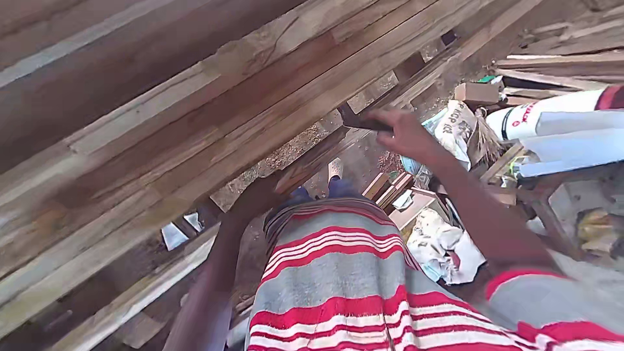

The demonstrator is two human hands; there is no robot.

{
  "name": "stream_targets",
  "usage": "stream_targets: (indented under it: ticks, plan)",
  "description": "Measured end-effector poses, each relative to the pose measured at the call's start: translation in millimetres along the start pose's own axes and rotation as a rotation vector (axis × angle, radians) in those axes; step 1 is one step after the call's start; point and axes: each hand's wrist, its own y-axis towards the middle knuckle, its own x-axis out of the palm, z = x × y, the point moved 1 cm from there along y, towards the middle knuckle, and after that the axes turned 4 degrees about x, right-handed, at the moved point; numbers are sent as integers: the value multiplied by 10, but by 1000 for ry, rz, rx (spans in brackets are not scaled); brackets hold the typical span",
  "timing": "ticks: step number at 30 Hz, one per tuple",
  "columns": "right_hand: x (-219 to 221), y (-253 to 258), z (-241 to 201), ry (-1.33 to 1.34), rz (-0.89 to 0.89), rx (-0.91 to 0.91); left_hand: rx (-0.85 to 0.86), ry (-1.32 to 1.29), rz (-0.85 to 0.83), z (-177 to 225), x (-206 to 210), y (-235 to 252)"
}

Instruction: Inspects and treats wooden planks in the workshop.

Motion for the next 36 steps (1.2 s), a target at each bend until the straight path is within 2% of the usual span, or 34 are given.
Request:
stream_targets:
  ticks: [2, 5, 7, 10, 21, 32, 36]
  plan:
    - [-178, 350, 60, -233, -96, -242, -3, 7, 40, 16, 16, -19]
    - [-223, 701, -60, -520, -249, -468, 41, 27, 123, -3, 59, -42]
    - [-150, 838, -115, -619, -327, -579, 33, 19, 119, 51, 46, -74]
    - [-95, 935, -142, -717, -392, -648, -7, 20, 140, 62, 37, -79]
    - [-380, 952, 179, -743, -362, -709, -16, -109, 225, 58, 98, -133]
    - [-576, 949, 339, -916, -349, -579, -32, -87, 229, 59, 116, -129]
    - [-875, 823, 393, -1000, -369, -377, -49, -68, 198, 37, 89, -98]
